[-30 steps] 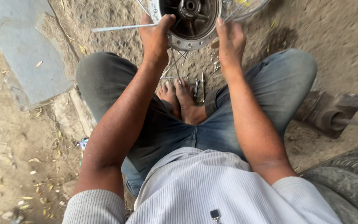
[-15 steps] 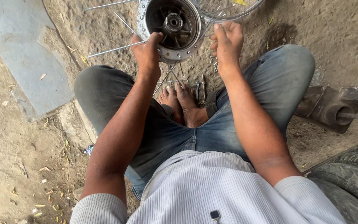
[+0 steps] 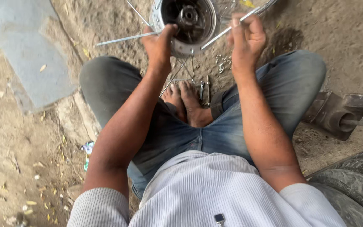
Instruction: The person sits on the ground and assembles a bicycle wheel by inserting spokes into the hub and attaching them to the rim. They handle the hub, rim, and spokes, tightening the connections by hand.
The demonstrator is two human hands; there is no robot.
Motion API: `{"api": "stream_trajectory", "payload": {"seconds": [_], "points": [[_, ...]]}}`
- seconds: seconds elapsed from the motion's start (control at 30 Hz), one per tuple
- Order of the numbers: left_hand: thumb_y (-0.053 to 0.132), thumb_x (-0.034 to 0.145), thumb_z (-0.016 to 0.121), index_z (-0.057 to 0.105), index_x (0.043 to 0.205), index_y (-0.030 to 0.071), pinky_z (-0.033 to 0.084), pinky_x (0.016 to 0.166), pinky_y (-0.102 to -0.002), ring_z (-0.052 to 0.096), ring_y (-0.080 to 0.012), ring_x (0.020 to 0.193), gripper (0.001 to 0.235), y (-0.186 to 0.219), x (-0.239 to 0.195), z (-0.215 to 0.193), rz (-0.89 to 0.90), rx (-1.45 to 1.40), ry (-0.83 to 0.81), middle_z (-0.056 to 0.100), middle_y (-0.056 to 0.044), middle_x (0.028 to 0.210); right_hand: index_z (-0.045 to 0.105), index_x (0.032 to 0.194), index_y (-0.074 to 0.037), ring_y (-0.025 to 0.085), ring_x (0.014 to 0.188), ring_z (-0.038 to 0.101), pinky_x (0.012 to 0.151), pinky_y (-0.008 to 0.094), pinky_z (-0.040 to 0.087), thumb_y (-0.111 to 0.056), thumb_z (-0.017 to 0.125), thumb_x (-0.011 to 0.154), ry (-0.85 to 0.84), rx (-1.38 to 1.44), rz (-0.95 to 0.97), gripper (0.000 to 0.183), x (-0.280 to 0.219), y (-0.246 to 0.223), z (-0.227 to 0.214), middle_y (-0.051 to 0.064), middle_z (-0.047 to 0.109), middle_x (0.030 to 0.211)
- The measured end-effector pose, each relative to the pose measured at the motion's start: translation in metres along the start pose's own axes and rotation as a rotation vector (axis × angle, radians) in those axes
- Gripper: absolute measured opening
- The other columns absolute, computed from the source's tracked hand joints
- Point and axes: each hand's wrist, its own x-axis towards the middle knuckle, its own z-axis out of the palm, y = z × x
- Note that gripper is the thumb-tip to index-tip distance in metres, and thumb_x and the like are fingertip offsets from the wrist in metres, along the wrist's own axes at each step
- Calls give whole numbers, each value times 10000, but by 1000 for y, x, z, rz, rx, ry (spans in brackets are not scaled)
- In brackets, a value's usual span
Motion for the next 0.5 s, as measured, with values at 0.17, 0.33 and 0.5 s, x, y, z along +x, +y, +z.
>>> {"api": "stream_trajectory", "payload": {"seconds": [0.17,0.33,0.5], "points": [[160,759,797,514,1003,-64,513,575,-327,582,-162,690,436,-5,5,-14,5,52,96,589,-92,832,635,1360,-95,127,847,786,712,272,673,-162,679,1132,-221,-467,-385,242,-9,-23,27,83,781,998],[183,723,780,517,1010,-34,508,544,-358,580,-184,636,445,4,0,-15,-95,45,121,578,-87,802,417,1537,-81,131,841,747,703,238,668,-83,718,1112,-235,-542,-478,521,-7,-25,39,191,742,1236],[179,713,764,566,1055,-25,581,665,-360,663,-183,746,445,17,-11,-5,-69,47,39,665,-91,884,512,1504,-103,128,823,754,668,227,637,-61,765,1091,-273,-651,-420,486,-2,-19,41,24,717,891]]}}
